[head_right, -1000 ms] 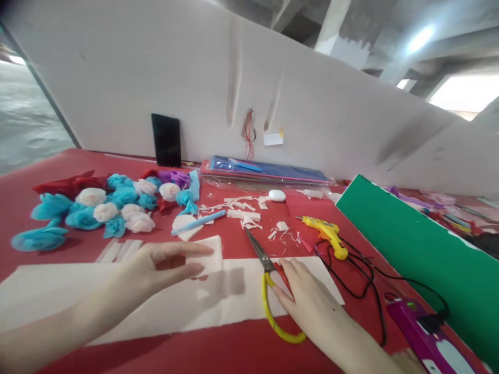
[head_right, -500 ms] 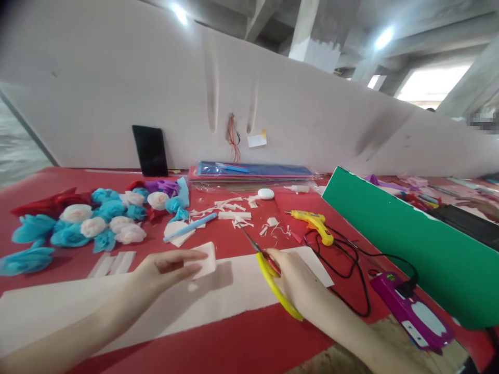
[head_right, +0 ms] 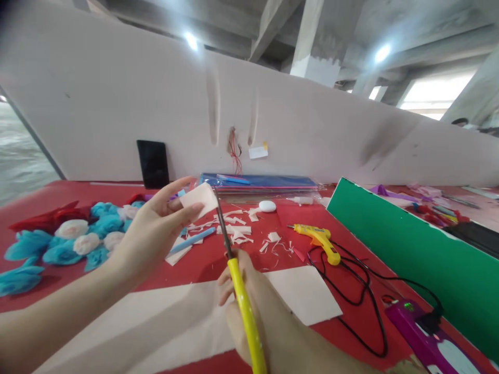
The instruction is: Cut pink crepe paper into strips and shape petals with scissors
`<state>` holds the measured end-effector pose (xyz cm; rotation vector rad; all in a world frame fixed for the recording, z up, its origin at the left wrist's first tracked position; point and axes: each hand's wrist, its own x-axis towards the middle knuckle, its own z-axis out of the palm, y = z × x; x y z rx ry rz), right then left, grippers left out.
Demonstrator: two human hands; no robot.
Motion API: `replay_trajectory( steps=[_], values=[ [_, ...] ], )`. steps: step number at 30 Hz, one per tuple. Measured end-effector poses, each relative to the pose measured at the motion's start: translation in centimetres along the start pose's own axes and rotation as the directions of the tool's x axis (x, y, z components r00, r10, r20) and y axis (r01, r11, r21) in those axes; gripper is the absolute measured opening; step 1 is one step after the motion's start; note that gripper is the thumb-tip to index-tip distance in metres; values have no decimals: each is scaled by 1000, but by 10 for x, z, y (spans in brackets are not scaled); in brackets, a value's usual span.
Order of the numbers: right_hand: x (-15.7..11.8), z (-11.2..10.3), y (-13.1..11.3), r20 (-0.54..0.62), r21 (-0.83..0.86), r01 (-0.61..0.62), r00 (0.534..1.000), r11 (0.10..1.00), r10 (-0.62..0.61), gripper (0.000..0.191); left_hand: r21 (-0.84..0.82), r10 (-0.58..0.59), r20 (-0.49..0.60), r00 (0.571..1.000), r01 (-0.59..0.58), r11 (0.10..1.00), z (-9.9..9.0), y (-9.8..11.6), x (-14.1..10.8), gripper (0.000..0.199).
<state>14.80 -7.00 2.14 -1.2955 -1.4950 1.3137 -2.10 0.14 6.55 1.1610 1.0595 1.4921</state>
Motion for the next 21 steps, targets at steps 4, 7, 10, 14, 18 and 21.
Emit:
replay_trajectory(
  steps=[4,7,10,14,18,21],
  values=[
    [-8,-2,-4,-9,-155,-52,999,987,51,26,-142,-60,21,998,63,988,3,-4,0,44],
    [-13,-9,-12,50,-213,-41,997,976,53,27,-193,-75,66,995,86,977,4,-5,-1,28],
    [-13,-13,-13,40,-254,-48,997,966,61,23,-161,-90,113,990,108,981,5,-6,-4,18],
    [-7,-10,-1,-27,-251,-37,999,967,31,24,-128,-103,147,984,122,984,6,-8,-7,16],
    [-6,-11,0,24,-272,-82,995,959,92,23,-106,-102,138,985,117,987,5,-11,-6,19],
    [-7,-13,-4,46,-266,-89,993,960,104,22,-97,-103,134,986,117,988,4,-12,-5,20]
  ],
)
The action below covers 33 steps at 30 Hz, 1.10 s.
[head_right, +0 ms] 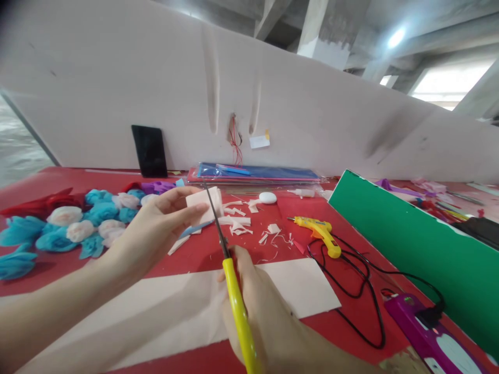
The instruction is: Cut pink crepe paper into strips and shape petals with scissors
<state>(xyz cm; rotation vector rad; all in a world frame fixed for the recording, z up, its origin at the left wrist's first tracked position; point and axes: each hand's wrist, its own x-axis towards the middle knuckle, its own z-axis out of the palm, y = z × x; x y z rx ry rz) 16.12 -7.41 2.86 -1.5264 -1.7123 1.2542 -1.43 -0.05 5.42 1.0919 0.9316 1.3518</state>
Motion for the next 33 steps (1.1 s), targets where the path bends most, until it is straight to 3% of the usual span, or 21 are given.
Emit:
replay_trajectory(
  steps=[11,16,21,33],
  values=[
    [-2,5,-7,-54,-24,-20,998,1000,19,18,10,3,-28,1000,-2,1000,-1,0,1,23],
    [0,5,-4,1,-2,-32,999,999,32,20,54,6,-11,1000,-5,999,-1,-1,0,24],
    [-1,5,-4,-58,-41,-52,997,998,50,15,32,7,-16,1000,-7,999,0,-1,0,20],
    [0,0,-7,48,-156,48,998,987,-41,10,-33,-30,-2,1000,30,999,2,0,1,21]
  ],
)
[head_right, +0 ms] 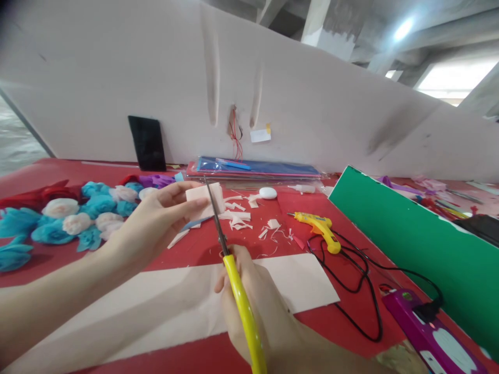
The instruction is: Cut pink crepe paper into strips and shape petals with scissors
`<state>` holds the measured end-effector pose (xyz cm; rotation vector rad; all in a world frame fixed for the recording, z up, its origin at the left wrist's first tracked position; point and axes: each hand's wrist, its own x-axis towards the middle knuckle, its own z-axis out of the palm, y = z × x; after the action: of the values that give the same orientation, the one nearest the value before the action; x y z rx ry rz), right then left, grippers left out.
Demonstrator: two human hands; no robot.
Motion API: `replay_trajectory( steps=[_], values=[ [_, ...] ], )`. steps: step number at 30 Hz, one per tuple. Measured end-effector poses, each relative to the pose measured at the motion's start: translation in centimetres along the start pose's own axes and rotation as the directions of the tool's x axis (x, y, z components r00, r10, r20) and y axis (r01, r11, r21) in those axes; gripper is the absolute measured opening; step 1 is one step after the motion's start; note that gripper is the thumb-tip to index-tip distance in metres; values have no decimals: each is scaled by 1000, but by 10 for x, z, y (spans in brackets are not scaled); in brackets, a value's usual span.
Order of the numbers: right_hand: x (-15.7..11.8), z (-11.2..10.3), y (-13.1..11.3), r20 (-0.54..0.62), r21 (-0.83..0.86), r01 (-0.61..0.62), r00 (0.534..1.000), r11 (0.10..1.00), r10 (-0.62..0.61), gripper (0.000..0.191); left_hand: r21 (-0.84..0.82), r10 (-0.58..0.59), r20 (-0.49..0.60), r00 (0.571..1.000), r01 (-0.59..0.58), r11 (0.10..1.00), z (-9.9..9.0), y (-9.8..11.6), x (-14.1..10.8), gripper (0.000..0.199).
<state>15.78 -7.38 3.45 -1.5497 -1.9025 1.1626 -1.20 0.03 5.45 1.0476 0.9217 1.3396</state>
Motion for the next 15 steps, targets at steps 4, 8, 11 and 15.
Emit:
replay_trajectory(
  steps=[4,8,11,15],
  values=[
    [2,2,1,-23,18,20,1000,1000,-20,12,-19,-29,10,1000,29,999,0,-1,0,17],
    [2,4,4,-35,47,35,999,998,-33,16,55,-71,151,986,64,996,0,-2,-1,20],
    [2,5,6,-23,65,18,1000,998,-17,19,159,-46,212,976,12,987,-1,-4,-2,30],
    [2,8,8,-12,112,28,1000,993,-27,16,200,-34,228,973,-12,980,-2,-5,-4,29]
  ],
)
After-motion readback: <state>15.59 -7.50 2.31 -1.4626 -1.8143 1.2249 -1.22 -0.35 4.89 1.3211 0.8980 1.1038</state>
